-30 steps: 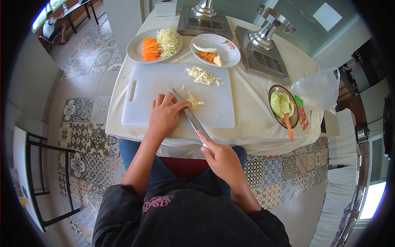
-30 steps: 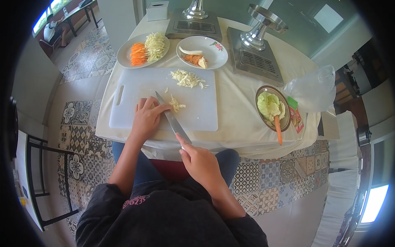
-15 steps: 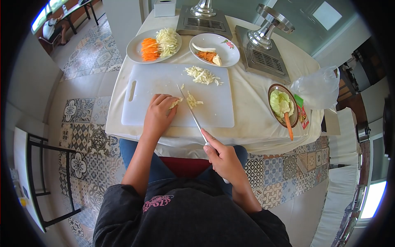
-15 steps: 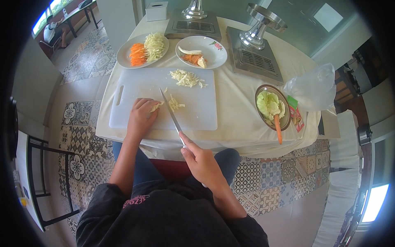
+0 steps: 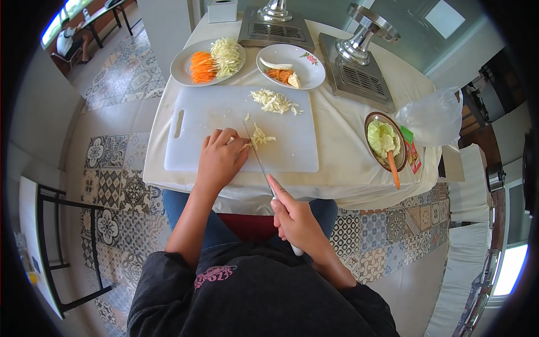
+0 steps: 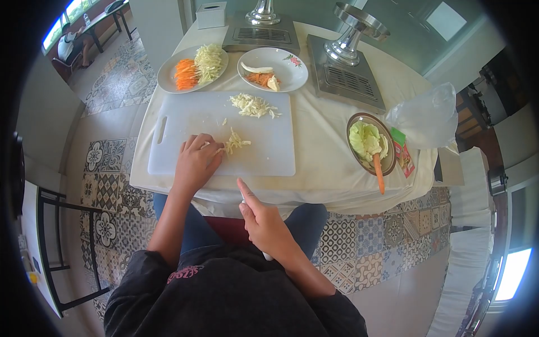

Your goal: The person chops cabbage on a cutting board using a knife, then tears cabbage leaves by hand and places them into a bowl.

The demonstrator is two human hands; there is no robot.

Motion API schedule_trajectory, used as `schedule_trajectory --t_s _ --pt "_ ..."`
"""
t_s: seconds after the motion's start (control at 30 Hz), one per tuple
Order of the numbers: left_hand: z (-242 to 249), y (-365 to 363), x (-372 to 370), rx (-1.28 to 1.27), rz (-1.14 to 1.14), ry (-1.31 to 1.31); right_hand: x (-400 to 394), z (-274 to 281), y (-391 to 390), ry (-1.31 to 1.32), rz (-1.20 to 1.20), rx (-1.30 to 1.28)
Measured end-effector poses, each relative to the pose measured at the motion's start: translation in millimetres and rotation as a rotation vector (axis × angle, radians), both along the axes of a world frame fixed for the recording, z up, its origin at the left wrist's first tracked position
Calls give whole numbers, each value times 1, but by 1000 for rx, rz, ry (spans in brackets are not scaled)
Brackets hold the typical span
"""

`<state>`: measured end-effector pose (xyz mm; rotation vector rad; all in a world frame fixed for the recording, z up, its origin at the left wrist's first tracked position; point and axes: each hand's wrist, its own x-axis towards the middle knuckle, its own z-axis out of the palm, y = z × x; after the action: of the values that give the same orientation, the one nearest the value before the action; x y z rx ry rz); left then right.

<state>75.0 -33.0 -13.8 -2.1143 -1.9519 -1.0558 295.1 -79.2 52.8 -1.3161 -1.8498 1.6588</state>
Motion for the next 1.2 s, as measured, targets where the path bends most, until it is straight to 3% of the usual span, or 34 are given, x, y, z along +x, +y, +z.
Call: schedule_trajectory --t_s 0.17,0.37,0.77,0.97,1.2 --pt "-11 2 6 97 46 -93 -3 -16 -6 -86 17 109" --pt "-7 1 9 43 60 -109 -7 -25 -10 -1 -1 230" --pt "-11 5 5 104 88 -95 -14 -21 -1 -68 35 204" --pt "-5 4 -4 25 -18 -134 -12 -16 2 -98 29 174" --pt "-9 5 2 64 78 -155 -7 -6 2 -111 25 116"
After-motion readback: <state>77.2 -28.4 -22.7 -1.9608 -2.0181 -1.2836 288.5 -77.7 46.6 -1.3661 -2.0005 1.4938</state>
